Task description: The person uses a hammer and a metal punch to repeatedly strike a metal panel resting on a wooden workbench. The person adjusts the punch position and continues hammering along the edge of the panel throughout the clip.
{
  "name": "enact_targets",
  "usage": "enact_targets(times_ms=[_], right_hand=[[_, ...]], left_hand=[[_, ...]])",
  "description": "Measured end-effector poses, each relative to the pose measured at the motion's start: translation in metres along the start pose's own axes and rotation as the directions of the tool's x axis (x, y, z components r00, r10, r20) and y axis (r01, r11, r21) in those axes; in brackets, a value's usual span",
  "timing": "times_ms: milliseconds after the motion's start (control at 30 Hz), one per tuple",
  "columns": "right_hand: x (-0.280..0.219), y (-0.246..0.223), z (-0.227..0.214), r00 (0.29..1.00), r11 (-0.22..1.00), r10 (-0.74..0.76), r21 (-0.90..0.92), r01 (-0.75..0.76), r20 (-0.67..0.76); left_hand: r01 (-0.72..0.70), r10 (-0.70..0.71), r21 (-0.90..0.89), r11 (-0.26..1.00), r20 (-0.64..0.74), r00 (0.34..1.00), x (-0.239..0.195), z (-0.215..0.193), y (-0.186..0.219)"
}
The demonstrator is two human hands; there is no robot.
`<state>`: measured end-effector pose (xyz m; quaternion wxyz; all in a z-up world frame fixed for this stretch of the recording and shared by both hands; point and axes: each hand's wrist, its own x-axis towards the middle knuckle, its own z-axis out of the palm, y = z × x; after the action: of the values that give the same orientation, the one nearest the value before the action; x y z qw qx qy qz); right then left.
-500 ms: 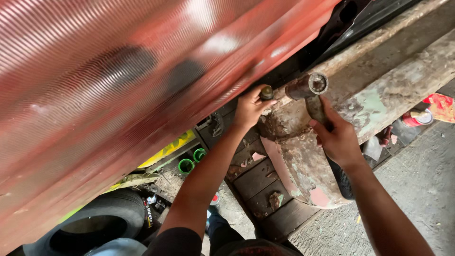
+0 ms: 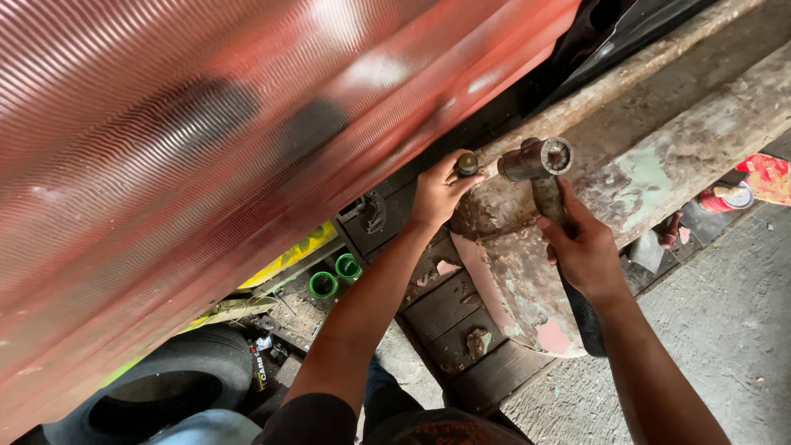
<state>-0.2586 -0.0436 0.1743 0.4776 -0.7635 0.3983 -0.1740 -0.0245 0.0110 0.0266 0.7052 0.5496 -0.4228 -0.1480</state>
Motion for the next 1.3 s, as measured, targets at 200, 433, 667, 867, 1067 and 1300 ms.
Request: enact_targets(times_ms=[200,433,667,867,1067,1300], right_hand=[[-0.001,-0.016,0.003,0.998,0.999,-0.054,-0.002,0.054,-0.012],[-0.002,-0.028,0.003,0.946,0.913,-0.318,-0.288,0.288,-0.064],[0.020,0.017,0.015,0.860,0.747,-0.507,-0.467,0.473,0.060],[-0.003,0.020,0.008,0.993,0.993,-0.063,-0.101,0.053,-0.100],[-0.002,-0.009,0.016,0.998,0.999,0.010,0.038,-0.007,-0.067],[-0.003,-0.005,0.026,0.998,0.998,0.019,0.058,-0.016,-0.061]], left_hand=[[-0.024,0.024,0.027,0.999,-0.012,1.000,-0.004,0.005,0.007],[-0.090,0.085,0.211,0.973,0.031,0.996,0.002,0.007,0.006],[0.032,-0.050,0.486,0.874,0.026,0.998,-0.017,-0.002,-0.027],[0.047,-0.088,-0.283,0.958,-0.133,0.987,-0.021,-0.020,-0.045],[0.039,-0.120,-0.306,0.951,-0.248,0.961,-0.019,-0.032,-0.041],[0.094,-0.220,-0.394,0.914,-0.288,0.932,-0.042,-0.027,-0.061]])
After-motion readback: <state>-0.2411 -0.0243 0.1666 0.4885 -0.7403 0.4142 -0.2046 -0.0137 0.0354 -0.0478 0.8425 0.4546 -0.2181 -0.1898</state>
